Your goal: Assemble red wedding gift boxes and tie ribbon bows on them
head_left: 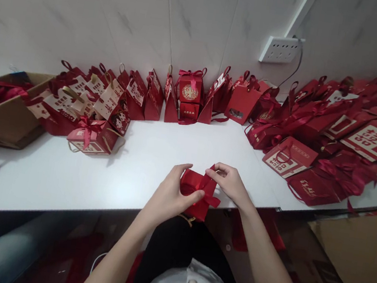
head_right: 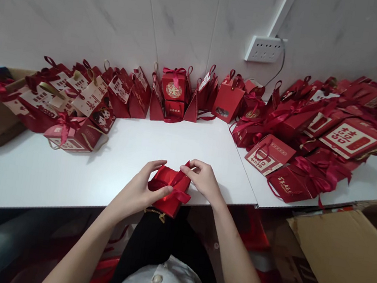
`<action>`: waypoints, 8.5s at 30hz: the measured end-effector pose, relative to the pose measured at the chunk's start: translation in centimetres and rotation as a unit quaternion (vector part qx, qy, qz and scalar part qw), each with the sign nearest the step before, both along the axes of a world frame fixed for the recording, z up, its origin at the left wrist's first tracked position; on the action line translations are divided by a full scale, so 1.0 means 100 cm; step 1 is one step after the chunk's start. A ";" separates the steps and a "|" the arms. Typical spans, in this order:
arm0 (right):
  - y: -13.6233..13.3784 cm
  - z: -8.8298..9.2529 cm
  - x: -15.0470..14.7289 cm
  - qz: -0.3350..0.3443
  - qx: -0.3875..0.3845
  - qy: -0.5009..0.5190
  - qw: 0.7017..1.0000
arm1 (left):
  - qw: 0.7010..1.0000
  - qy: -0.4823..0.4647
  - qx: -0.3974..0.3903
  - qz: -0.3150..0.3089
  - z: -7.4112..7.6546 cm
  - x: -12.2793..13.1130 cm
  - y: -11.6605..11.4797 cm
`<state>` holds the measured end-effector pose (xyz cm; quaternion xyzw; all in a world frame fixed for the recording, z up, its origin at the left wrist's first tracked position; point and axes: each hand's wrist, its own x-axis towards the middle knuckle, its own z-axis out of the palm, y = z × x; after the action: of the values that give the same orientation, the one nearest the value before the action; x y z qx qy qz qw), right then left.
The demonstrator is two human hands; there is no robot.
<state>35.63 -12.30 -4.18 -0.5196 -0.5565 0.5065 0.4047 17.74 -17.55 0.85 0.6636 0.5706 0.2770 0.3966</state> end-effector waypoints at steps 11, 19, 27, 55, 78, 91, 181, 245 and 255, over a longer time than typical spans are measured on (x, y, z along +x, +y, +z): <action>0.000 -0.001 0.002 -0.028 -0.058 0.015 0.998 | 0.999 0.029 0.037 0.013 -0.011 -0.048 0.016; -0.001 -0.005 -0.002 -0.022 -0.049 0.045 0.998 | 0.983 -0.177 -0.011 -0.056 -0.007 -0.038 0.047; -0.004 -0.011 0.001 -0.005 -0.018 0.045 0.999 | 0.970 -0.200 -0.099 -0.093 -0.024 -0.015 0.090; -0.004 -0.018 -0.008 0.082 -0.151 0.153 0.973 | 0.956 -0.237 -0.055 0.162 -0.062 -0.035 0.085; -0.096 -0.016 -0.037 0.269 -0.143 0.018 0.952 | 0.945 -0.216 0.057 0.239 -0.055 -0.069 0.013; -0.082 -0.003 -0.037 0.207 -0.230 0.085 0.947 | 0.977 -0.169 0.006 0.131 -0.041 -0.054 -0.010; -0.022 0.007 -0.052 0.048 -0.041 0.104 0.993 | 0.929 -0.255 0.057 0.261 -0.043 -0.057 -0.008; -0.036 -0.014 -0.036 0.180 0.091 -0.023 0.979 | 0.929 -0.299 -0.046 0.215 -0.043 -0.065 -0.021; -0.049 0.005 -0.029 0.095 0.226 -0.020 0.969 | 0.886 -0.055 0.440 0.137 -0.016 -0.025 -0.043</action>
<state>32.75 -17.21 -3.65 -0.3690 -0.7116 0.3932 0.4504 15.26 -21.85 -0.75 0.6689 0.4528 0.5871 0.0531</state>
